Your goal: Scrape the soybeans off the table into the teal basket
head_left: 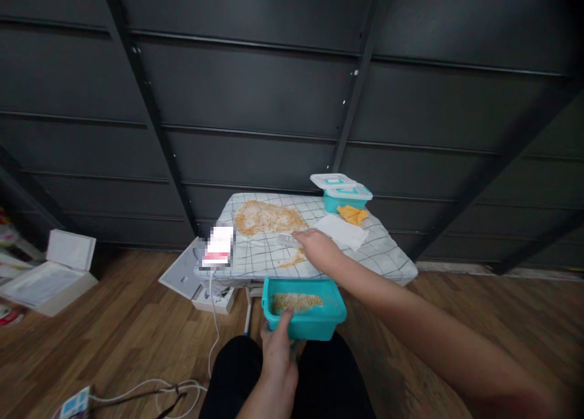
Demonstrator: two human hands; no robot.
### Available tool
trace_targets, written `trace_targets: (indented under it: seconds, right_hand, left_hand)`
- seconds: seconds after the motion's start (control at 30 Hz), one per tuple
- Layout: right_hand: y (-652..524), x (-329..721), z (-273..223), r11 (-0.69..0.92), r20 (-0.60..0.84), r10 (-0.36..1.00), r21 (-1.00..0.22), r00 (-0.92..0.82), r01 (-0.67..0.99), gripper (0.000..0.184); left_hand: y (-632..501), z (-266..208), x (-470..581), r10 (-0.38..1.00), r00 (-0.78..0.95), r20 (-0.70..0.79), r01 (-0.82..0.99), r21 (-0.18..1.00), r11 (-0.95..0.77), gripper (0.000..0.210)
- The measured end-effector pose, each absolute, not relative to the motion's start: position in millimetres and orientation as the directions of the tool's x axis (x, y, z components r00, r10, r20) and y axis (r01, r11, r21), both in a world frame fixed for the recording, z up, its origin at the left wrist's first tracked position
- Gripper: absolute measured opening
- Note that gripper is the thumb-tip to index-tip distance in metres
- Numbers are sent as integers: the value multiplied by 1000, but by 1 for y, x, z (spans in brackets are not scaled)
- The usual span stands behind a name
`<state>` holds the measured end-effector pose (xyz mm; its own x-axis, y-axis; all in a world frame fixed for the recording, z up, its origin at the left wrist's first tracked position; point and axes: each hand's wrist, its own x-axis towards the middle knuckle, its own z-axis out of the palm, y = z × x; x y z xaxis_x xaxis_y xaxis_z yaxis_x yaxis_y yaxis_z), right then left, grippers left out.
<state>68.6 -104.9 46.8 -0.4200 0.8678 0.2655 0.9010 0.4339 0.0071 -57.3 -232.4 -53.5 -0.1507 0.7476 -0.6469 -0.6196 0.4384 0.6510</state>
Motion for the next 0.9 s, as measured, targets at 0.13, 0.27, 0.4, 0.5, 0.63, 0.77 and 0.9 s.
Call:
trace_targets:
  seconds: [0.13,0.27,0.4,0.5,0.63,0.77,0.9]
  right_hand:
    - [-114,62,49,452,243,863,20,-443,892,42]
    - [-125,59,50,477,232,854,11,-466,879,42]
    - [-136,63,49,539,245,824,-55,-512,841,41]
    - [-144,69,46,576,281,798,-94,-533,812,43]
    - [-153,76,45,611,281,776,-114,-565,783,41]
    - [-158,81,48,649,260,752,-132,-605,750,38]
    - [-162,87,53,689,234,720,-126,-653,714,34]
  left_hand:
    - [-231,-55,-58,744,-165,-648,-606,661,442,59]
    - [-231,-53,-60,733,-168,-660,-611,653,448,60]
    - [-232,-49,-61,723,-147,-675,-603,641,476,59]
    - [-233,-47,-61,728,-135,-672,-613,634,472,61]
    - [-233,-42,-60,710,-136,-691,-610,623,490,62]
    - [-232,-40,-61,696,-142,-704,-589,625,512,63]
    - [-232,-44,-61,715,-119,-689,-590,628,507,62]
